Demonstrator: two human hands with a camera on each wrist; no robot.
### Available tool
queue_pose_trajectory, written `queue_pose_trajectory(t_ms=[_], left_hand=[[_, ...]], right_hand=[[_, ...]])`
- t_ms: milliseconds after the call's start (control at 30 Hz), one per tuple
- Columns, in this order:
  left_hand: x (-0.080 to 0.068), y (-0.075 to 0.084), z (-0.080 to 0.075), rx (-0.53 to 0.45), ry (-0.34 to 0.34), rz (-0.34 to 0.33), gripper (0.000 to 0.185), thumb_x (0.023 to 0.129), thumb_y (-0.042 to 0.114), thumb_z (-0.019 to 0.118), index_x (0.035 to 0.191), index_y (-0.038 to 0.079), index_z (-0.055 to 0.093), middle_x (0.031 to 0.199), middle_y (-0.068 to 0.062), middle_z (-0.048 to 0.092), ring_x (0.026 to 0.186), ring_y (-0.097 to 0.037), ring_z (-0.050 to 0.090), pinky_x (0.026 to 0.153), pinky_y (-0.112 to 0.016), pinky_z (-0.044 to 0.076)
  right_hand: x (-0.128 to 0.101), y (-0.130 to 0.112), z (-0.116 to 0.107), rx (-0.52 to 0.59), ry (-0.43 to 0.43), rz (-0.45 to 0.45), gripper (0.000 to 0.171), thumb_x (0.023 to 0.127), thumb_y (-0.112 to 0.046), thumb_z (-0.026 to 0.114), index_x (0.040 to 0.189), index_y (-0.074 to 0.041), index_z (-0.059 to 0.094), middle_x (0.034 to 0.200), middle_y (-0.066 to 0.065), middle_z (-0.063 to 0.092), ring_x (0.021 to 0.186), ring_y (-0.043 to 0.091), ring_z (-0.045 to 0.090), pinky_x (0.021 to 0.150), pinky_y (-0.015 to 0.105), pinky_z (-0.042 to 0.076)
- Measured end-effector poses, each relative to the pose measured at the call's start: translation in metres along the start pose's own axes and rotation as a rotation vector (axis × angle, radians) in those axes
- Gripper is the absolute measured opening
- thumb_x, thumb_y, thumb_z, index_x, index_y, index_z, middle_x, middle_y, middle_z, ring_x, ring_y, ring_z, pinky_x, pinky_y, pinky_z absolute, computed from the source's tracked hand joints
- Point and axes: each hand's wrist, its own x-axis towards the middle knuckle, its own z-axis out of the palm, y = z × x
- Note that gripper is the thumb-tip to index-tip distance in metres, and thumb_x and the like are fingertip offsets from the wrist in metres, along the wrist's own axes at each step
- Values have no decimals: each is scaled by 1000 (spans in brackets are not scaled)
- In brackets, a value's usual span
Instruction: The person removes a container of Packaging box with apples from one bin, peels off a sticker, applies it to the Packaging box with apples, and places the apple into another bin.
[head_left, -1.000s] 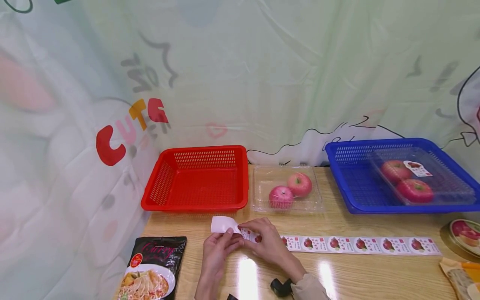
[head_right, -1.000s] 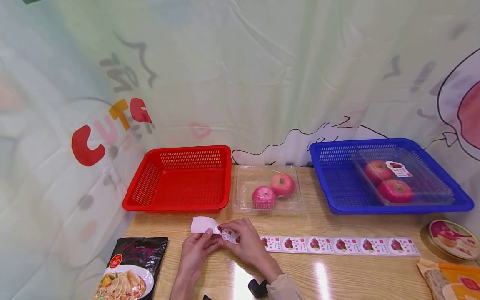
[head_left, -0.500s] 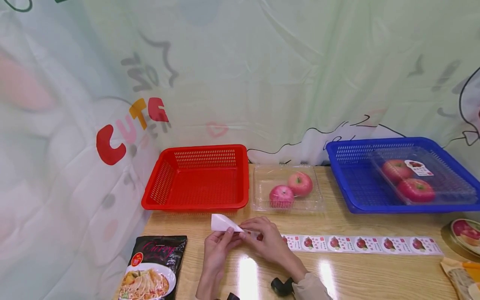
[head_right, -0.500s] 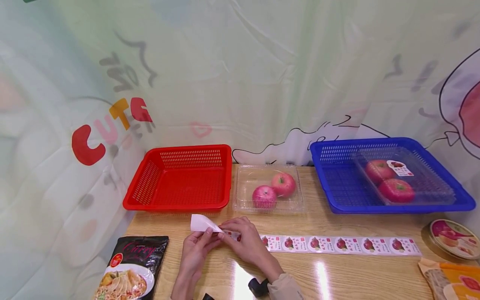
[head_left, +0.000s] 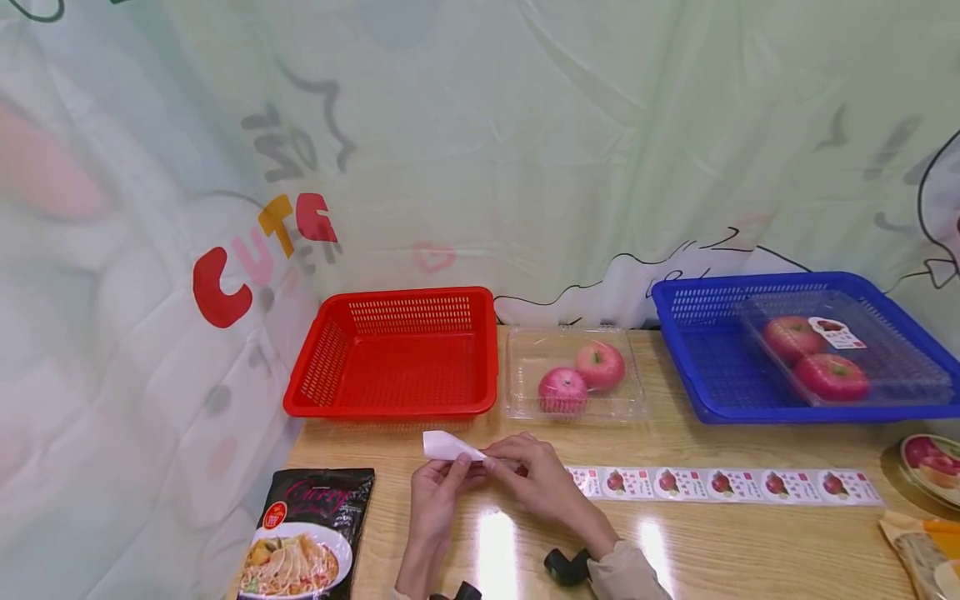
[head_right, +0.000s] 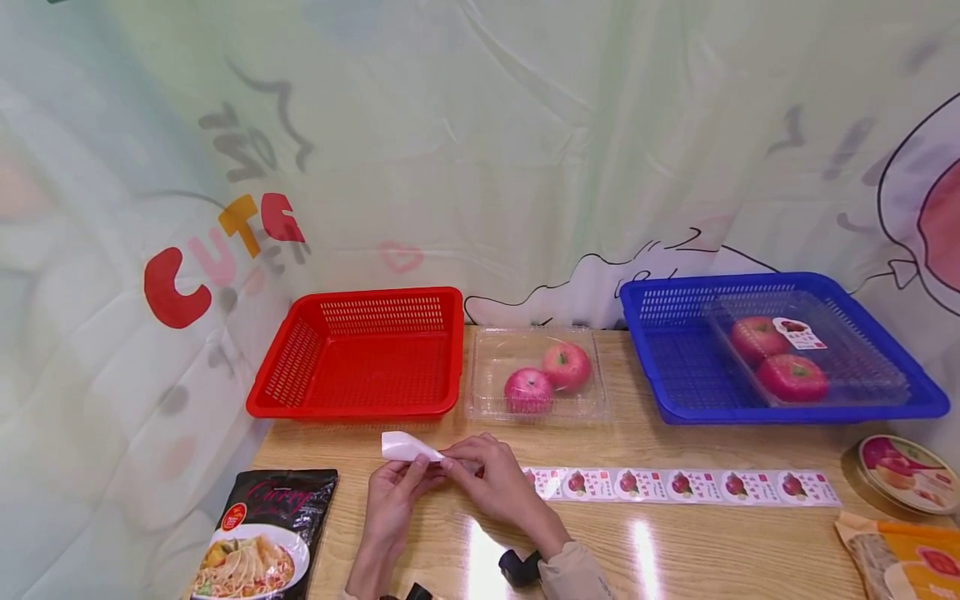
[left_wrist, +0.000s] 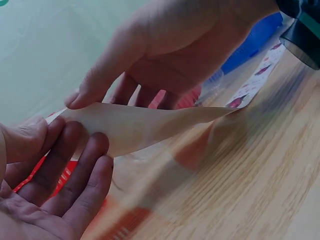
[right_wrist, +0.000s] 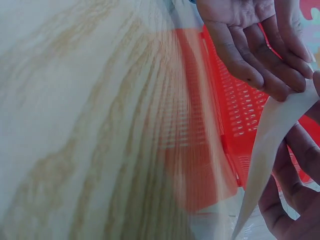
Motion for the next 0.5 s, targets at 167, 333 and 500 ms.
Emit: queue_pose_trajectory(t_ms=[167,333,500], left_hand=[[1,-1,1,23,-2,33,35,104,5,65,119,-26,61,95,-1,79,89,-14,77,86,-41,66],[1,-1,1,33,-9,62,34,104,4,64,117,-27,62,94,-1,80,88,-14,78,85,-39,66],[0,-1,1,41,-25,82,34,104,4,64,117,-27,62,95,-3,80,87,-15,79,85,-39,66]], right_hand=[[1,0,-1,-6,-10,12,15,103,-24,71,108,-17,84,107,-2,80,92,5,61,71,25,54],[1,0,-2,-17,-11,1,15,103,-22,71,107,-17,84,104,-3,80,89,4,59,71,26,52],[0,-1,-2,-7,0,11,14,102,-20,71,105,-16,84,103,-3,80,89,4,61,73,24,52]])
